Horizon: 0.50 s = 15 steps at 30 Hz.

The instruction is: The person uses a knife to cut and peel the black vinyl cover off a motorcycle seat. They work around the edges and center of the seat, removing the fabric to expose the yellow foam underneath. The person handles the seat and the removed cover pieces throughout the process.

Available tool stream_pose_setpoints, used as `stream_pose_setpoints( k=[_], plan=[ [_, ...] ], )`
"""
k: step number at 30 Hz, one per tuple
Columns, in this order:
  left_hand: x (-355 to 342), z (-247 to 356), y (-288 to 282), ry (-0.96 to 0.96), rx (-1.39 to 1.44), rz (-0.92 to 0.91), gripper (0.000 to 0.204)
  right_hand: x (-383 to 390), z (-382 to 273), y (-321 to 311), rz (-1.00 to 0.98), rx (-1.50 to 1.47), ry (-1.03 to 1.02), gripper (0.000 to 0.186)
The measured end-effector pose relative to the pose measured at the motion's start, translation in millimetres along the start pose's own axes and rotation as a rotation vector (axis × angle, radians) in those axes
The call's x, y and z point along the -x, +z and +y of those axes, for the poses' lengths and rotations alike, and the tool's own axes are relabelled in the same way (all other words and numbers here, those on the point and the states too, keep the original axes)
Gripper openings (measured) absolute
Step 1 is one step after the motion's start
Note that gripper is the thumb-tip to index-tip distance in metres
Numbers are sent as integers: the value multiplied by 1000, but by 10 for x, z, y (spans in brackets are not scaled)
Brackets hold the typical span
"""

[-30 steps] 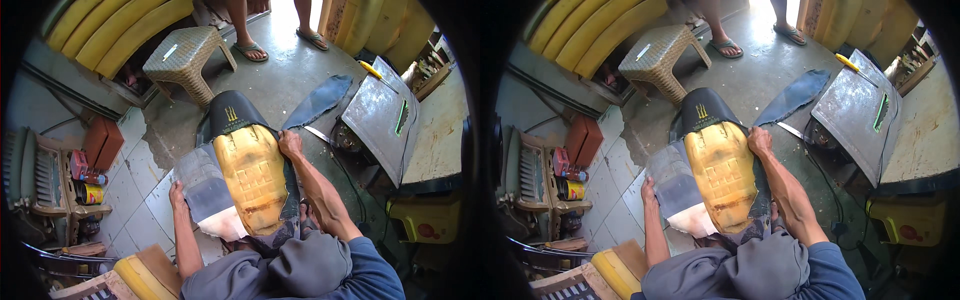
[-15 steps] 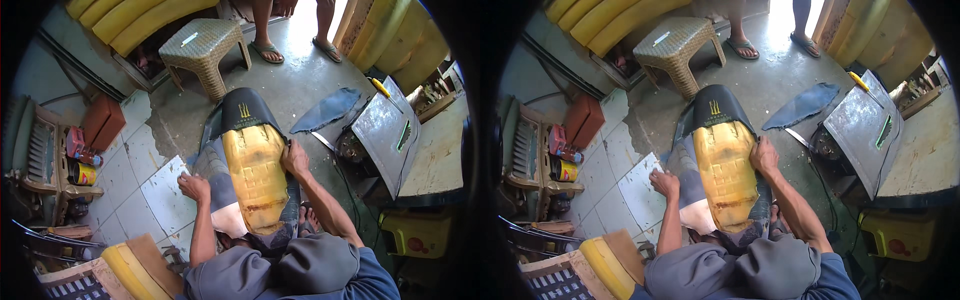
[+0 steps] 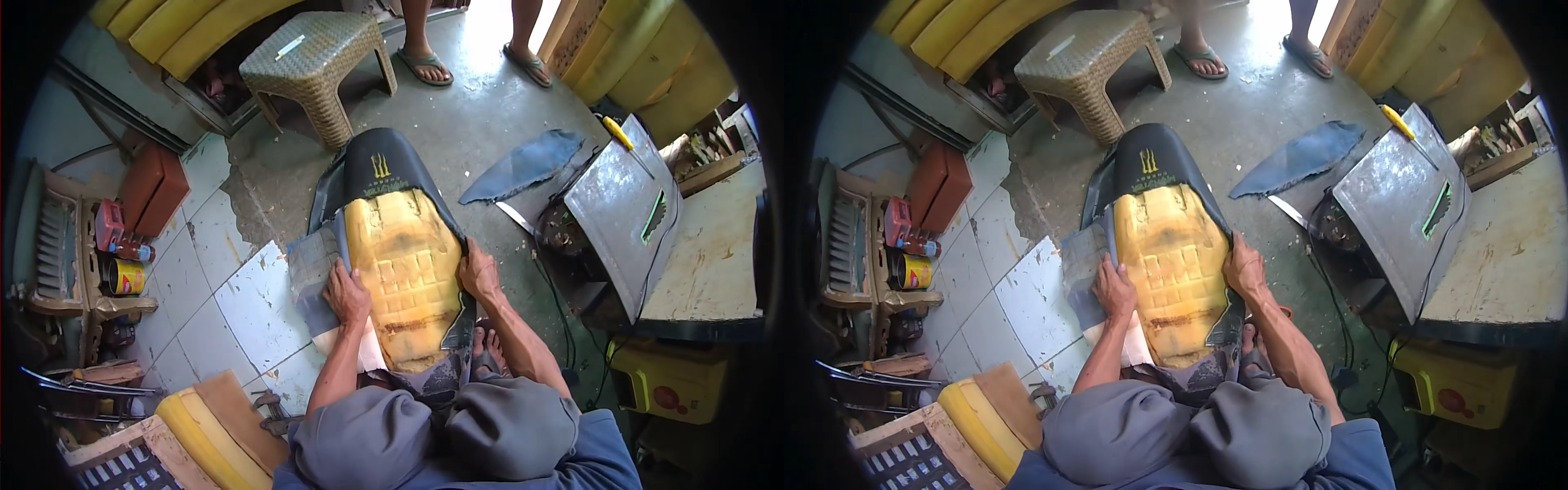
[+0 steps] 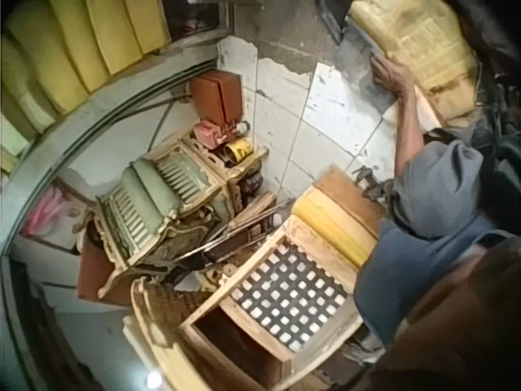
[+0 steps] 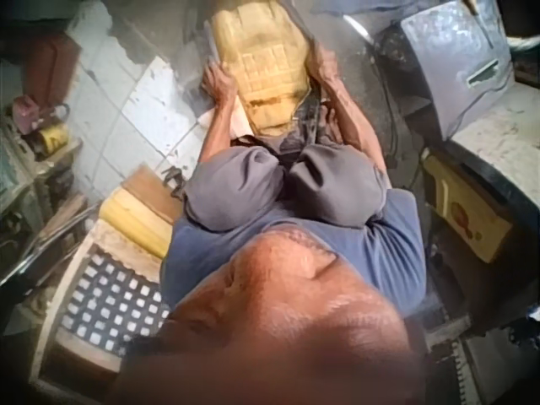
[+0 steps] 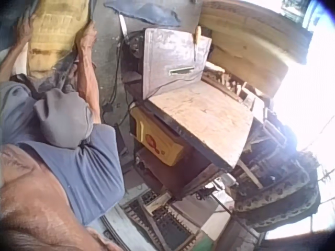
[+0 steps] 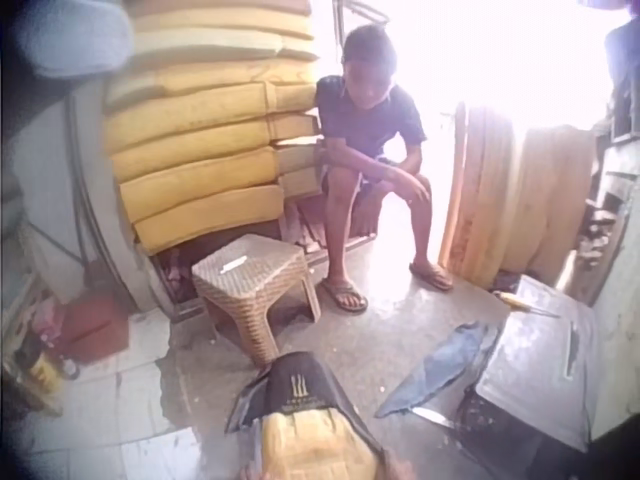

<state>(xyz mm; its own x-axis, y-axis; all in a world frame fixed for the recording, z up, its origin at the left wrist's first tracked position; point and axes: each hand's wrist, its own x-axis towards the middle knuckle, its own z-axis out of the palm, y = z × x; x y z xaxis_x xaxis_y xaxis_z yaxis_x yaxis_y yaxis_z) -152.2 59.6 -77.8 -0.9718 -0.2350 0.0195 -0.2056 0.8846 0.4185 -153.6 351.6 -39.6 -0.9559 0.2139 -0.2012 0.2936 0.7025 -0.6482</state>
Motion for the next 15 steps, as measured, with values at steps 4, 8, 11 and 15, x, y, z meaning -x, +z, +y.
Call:
stream_pose_setpoints(
  k=[4,8,11,15],
  plan=[
    [-101,41,-63,10,90,22,45,-51,184,-151,-7,-211,-121,42],
    [-303,181,-169,167,53,161,45,-273,1213,-424,336,230,-186,43],
    [-694,523,-216,401,195,136,48,-353,1838,-550,380,539,-14,59],
    [-1365,664,-134,561,165,21,49,-393,1692,-533,298,656,114,50]
  ],
)
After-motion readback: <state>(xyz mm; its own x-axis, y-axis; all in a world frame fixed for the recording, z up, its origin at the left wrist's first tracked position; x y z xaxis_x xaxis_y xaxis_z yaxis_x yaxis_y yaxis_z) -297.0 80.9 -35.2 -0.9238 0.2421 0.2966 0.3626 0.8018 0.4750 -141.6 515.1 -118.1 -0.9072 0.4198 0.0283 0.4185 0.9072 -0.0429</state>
